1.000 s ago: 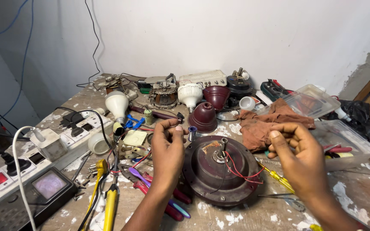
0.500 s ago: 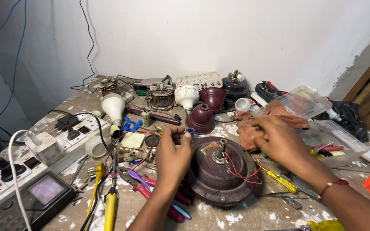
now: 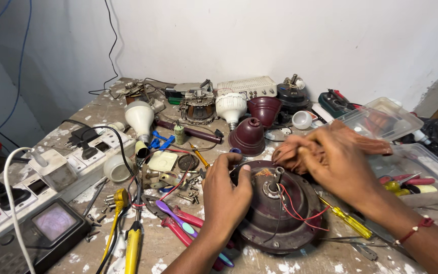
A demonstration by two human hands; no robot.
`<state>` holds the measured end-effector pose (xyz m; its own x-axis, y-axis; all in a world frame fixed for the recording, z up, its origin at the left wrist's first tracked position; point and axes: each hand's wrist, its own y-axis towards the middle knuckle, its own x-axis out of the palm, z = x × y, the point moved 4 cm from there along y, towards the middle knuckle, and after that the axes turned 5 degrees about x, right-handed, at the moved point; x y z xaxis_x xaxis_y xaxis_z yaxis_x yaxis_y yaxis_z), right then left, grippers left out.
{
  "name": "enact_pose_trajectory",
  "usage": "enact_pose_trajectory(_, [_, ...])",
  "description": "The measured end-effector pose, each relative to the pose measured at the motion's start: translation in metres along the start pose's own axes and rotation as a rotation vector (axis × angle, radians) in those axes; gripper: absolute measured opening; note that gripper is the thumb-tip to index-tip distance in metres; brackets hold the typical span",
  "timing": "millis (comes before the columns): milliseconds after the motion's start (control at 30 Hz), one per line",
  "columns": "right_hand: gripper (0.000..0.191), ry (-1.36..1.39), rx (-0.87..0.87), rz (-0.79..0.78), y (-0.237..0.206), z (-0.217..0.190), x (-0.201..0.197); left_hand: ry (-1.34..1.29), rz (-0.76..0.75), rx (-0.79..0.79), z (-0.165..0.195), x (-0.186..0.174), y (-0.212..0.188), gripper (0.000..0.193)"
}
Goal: The person twists and connects electrical wires at the hub of a ceiling fan motor housing, then uses a yellow-handled screwdriver to drive screws into the housing, repositioning the fan to reach each screw. They finish by wiping the housing and their hands with a cloth.
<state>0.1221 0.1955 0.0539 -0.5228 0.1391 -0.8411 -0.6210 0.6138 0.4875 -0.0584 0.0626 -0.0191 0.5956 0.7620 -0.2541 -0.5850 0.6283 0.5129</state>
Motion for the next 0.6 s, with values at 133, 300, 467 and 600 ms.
enact_pose_trajectory(133, [0.024, 0.379, 0.046, -0.225, 0.003, -0.016, 0.027, 0.048, -0.081, 0.072, 0.001, 0.003, -0.002, 0.030])
enact_pose_trajectory(300, [0.036, 0.477, -0.265, -0.359, -0.001, -0.032, 0.035, 0.066, -0.123, 0.073, -0.004, 0.007, -0.002, 0.027])
enact_pose_trajectory(467, [0.020, 0.372, -0.118, -0.401, -0.032, -0.018, 0.022, 0.064, -0.119, 0.107, -0.005, 0.007, -0.004, 0.024])
enact_pose_trajectory(600, [0.027, 0.336, -0.127, -0.357, -0.049, -0.017, 0.014, 0.049, -0.121, 0.119, -0.004, 0.007, -0.001, 0.023])
